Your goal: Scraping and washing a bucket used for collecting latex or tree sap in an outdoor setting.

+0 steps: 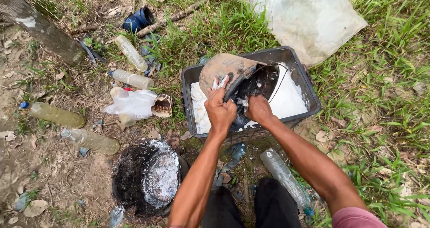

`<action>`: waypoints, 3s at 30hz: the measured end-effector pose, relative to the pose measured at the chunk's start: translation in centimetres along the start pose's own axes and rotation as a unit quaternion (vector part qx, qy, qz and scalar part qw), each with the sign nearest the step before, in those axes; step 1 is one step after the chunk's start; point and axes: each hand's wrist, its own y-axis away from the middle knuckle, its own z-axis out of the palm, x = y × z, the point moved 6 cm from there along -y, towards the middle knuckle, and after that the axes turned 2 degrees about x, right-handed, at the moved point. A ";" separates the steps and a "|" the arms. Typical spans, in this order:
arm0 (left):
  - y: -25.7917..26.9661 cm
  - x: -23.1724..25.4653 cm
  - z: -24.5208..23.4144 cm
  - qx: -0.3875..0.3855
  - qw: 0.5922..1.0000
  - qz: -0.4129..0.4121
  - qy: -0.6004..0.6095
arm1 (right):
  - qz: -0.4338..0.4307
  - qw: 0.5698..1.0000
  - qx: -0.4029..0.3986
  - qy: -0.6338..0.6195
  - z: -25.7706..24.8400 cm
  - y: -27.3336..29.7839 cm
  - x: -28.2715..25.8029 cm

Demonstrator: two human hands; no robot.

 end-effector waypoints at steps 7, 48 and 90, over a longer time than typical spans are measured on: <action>-0.6 -1.0 -0.1 -0.005 1.000 -0.014 0.014 | -0.116 0.964 0.232 0.058 -8.3 -1.4 -0.8; 1.1 -4.4 1.8 -0.041 0.996 0.017 -0.082 | -0.067 0.992 -0.064 -0.089 7.4 -0.6 -1.9; -2.2 -0.9 -1.6 -0.013 0.981 0.191 -0.023 | -0.127 0.962 0.157 -0.181 4.5 -9.1 -6.0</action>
